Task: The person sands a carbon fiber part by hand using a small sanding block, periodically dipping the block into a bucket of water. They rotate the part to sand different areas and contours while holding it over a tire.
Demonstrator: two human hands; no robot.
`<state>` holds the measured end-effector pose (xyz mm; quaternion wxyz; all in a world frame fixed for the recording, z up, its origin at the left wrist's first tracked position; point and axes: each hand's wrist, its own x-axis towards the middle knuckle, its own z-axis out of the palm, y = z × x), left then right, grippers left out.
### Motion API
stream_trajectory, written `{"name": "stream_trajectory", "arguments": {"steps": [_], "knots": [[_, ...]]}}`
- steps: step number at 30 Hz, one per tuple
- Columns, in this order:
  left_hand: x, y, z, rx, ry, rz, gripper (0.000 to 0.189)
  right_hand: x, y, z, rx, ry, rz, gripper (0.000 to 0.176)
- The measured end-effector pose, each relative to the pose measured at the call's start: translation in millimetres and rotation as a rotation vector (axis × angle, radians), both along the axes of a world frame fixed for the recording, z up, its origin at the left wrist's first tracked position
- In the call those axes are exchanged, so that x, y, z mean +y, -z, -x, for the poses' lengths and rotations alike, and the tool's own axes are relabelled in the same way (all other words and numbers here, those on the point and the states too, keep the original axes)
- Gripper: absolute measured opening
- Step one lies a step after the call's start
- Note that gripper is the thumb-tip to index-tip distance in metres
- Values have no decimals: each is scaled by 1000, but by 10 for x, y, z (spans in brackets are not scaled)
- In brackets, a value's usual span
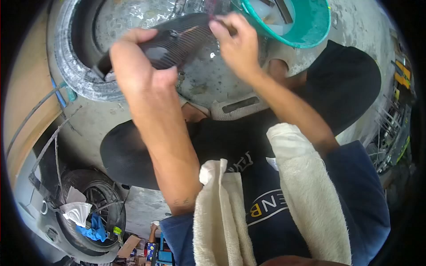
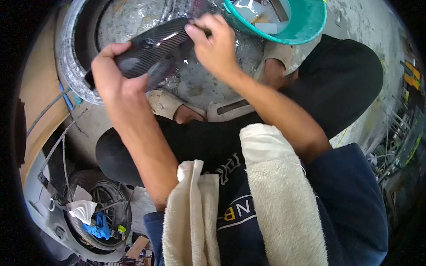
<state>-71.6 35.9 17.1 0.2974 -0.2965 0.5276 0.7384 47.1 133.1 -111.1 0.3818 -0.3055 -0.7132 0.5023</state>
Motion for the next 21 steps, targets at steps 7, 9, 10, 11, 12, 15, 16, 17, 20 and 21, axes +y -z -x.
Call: {"name": "stream_trajectory", "arguments": {"steps": [7,9,10,11,12,15,16,17,20,21], "knots": [[41,-36,24,6,-3,53,7,132,-503,-81,-132,-48,-266,22],[-21,14,34,-15,17,86,7,168,-455,-31,-334,30,-81,28],[8,-8,51,-51,-18,91,7,280,-349,81,-495,82,-148,33],[37,-38,63,-83,-56,97,7,199,-222,67,-507,83,-137,33],[47,-67,58,-75,-46,125,7,76,-65,37,-317,54,-31,22],[44,-23,38,-37,-71,56,8,-72,-85,8,-34,89,-113,15],[28,16,65,-33,-60,35,8,-67,-84,6,-13,52,-137,15],[1,57,91,-42,-54,41,8,-73,-66,-31,-1,17,-157,14],[10,23,113,-57,-75,136,7,163,-295,79,-230,8,-89,23],[14,8,100,-49,-72,134,7,212,-375,116,-332,66,-117,37]]}}
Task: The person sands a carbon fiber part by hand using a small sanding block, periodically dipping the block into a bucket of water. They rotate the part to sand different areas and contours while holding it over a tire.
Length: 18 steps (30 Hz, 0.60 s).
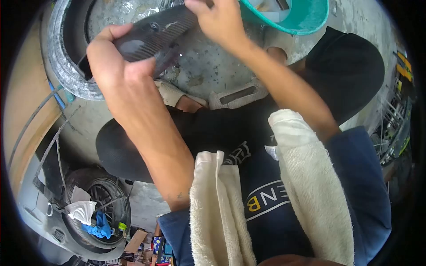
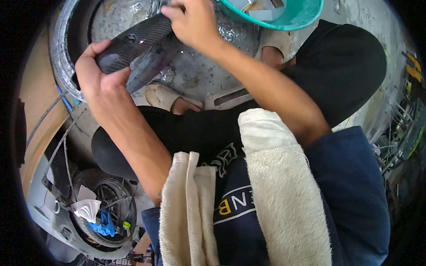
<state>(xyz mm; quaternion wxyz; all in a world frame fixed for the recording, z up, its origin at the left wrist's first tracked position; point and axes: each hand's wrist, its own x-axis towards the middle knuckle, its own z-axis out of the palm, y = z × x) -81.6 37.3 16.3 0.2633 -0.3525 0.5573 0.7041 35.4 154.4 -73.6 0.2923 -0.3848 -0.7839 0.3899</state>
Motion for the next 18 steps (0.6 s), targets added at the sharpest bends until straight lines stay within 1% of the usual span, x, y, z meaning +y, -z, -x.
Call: {"name": "stream_trajectory", "arguments": {"steps": [1,2,3,4,5,6,7,8,10,11,12,14,15,18], "knots": [[18,-10,-22,11,6,-7,7,-178,335,-48,290,-110,-164,15],[27,-7,-27,23,8,-15,7,-332,201,-177,297,-119,-40,17],[18,16,-28,52,8,-68,7,-310,261,-160,354,-133,-75,16],[5,32,-11,48,9,-65,7,-286,319,-155,401,-142,-101,15],[-30,48,12,27,41,-54,7,-176,425,-55,312,-156,-8,14],[-47,44,22,8,70,-43,7,-27,399,93,227,-173,85,14],[16,-31,-22,0,80,-53,6,234,68,126,-80,-35,59,37],[8,-30,-73,0,88,-45,6,180,-1,16,-79,-28,67,37],[27,-25,-60,41,55,-27,6,17,-259,-129,-161,-134,37,37],[33,-43,-26,50,47,-31,6,-84,-297,-263,-73,-220,1,35],[26,-41,-20,58,57,-53,6,-58,-213,-203,-76,-225,4,35],[-13,-7,-62,55,92,-89,6,25,70,-99,-20,-40,-131,31],[6,8,-27,33,54,-54,7,48,160,-122,-25,-40,-127,31],[67,-78,-96,82,84,-25,7,175,262,-97,-137,-229,-507,29]]}}
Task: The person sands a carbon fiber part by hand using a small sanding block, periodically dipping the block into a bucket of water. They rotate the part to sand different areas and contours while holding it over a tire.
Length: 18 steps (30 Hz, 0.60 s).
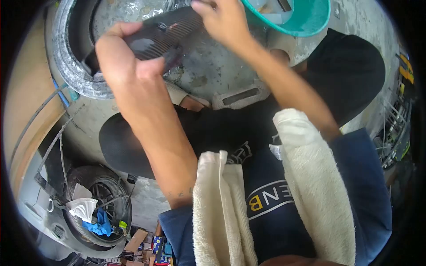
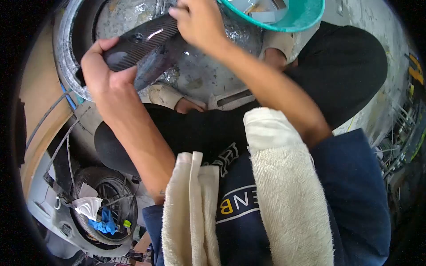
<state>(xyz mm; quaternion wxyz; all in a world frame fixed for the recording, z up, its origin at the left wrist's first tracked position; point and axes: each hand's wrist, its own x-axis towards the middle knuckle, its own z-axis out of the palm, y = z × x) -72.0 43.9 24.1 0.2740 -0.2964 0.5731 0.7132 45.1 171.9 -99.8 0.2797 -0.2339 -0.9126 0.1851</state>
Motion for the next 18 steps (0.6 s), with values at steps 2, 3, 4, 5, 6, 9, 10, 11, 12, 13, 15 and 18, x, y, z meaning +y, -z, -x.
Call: {"name": "stream_trajectory", "arguments": {"steps": [2,3,4,5,6,9,10,11,12,13,15,18], "knots": [[17,-26,53,17,0,5,7,-174,-519,-63,-44,132,494,27],[13,-11,44,14,13,22,8,-172,-490,-70,-54,147,520,30],[3,17,4,1,35,44,8,-186,-445,-124,-73,174,551,32],[-19,73,54,-25,6,-56,8,-87,-111,-42,-136,159,255,40],[3,47,91,-84,-45,-6,8,3,-402,93,-92,267,643,48],[-26,71,124,-29,-16,20,9,-324,-154,-34,208,242,786,26],[-2,60,83,-3,-42,26,9,-515,63,-85,478,167,909,18],[22,22,59,-6,-43,23,8,-533,46,-135,448,156,939,22],[21,36,72,-12,-38,27,8,-416,-168,-95,445,164,941,22],[3,71,90,-8,-11,8,8,-186,-548,23,172,325,1092,26],[10,30,58,-15,-19,79,11,-40,-304,127,12,456,834,46],[17,24,104,-20,-16,46,10,-227,-636,-30,-80,473,1143,41]]}}
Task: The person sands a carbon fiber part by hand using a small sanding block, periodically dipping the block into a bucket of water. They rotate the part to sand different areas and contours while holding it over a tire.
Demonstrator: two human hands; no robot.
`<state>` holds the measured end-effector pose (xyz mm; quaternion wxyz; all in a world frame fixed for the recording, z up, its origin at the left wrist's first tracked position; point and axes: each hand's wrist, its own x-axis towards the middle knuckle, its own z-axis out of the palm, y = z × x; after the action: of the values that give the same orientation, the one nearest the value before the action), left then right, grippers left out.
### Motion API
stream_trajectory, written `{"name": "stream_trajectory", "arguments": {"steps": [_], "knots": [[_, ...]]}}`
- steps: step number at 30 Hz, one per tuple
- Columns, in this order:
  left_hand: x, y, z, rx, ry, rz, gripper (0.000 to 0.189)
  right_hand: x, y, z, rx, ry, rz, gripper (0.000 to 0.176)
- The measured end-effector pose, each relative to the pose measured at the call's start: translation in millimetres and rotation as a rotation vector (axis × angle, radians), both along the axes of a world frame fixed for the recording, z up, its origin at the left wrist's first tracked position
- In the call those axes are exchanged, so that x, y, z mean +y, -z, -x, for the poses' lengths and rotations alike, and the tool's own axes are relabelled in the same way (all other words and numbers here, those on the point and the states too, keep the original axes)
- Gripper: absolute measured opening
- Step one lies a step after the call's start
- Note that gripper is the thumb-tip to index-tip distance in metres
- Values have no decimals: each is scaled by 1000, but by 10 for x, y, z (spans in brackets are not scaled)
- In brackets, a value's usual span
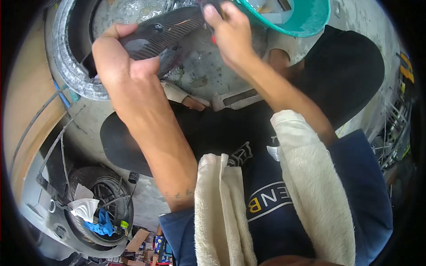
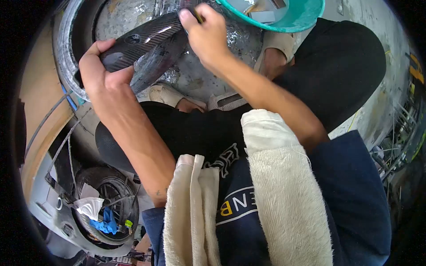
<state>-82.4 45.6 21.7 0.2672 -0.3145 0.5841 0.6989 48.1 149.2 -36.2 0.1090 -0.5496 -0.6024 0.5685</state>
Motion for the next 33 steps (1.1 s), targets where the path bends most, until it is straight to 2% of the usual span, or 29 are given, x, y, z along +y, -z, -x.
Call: {"name": "stream_trajectory", "arguments": {"steps": [2,4,5,6,8,9,12,13,14,16,17,18,20,21,23,24,26,27,28,30,31,32,33], "knots": [[-5,9,20,4,-47,33,10,70,11,17,69,-24,-38,38],[-48,62,60,-41,-4,-105,10,108,-90,30,187,-48,-108,32],[-16,70,82,-73,-84,17,10,81,-218,118,216,160,195,33],[-34,72,69,-73,-84,20,10,59,-74,96,216,160,198,33],[-61,58,74,-19,-17,34,11,58,310,71,326,182,-1,38],[-60,54,74,-44,-34,35,10,-21,-246,-70,260,97,196,41],[-63,34,22,-20,36,23,9,99,161,19,401,138,274,41],[-75,86,84,-46,12,-28,8,171,-99,87,91,95,252,39],[-108,135,72,-52,14,-24,8,115,-77,85,85,98,255,39],[-96,93,98,-47,6,-43,9,0,17,142,98,163,-30,29],[-80,71,83,-39,-3,-43,9,-112,164,-3,169,45,-383,21],[-42,44,26,-9,-31,-24,10,-229,47,-82,234,30,-402,21],[-16,55,21,11,-51,-5,10,-175,156,-15,292,40,-552,22],[-42,83,72,-22,-42,-14,11,-175,198,126,276,45,-546,22],[-10,20,37,-41,-42,-21,11,-189,200,532,-54,413,-671,23],[-4,5,21,-35,-40,-23,11,-191,192,366,-49,418,-672,23],[-4,24,41,3,-34,21,11,-202,172,-99,211,-28,-516,21],[-8,70,51,15,-50,-26,11,-255,129,-130,398,-37,-488,24],[-18,103,88,12,-49,-21,11,-209,57,-86,394,-36,-484,24],[-56,152,154,-60,-63,-43,11,-53,-14,52,227,-26,-268,35],[-11,82,101,-36,-71,28,11,52,448,201,92,8,-541,43],[-38,80,67,-35,-65,34,11,-120,563,87,91,14,-536,43],[-48,90,66,-23,-45,11,11,-272,628,9,251,21,-561,26]]}}
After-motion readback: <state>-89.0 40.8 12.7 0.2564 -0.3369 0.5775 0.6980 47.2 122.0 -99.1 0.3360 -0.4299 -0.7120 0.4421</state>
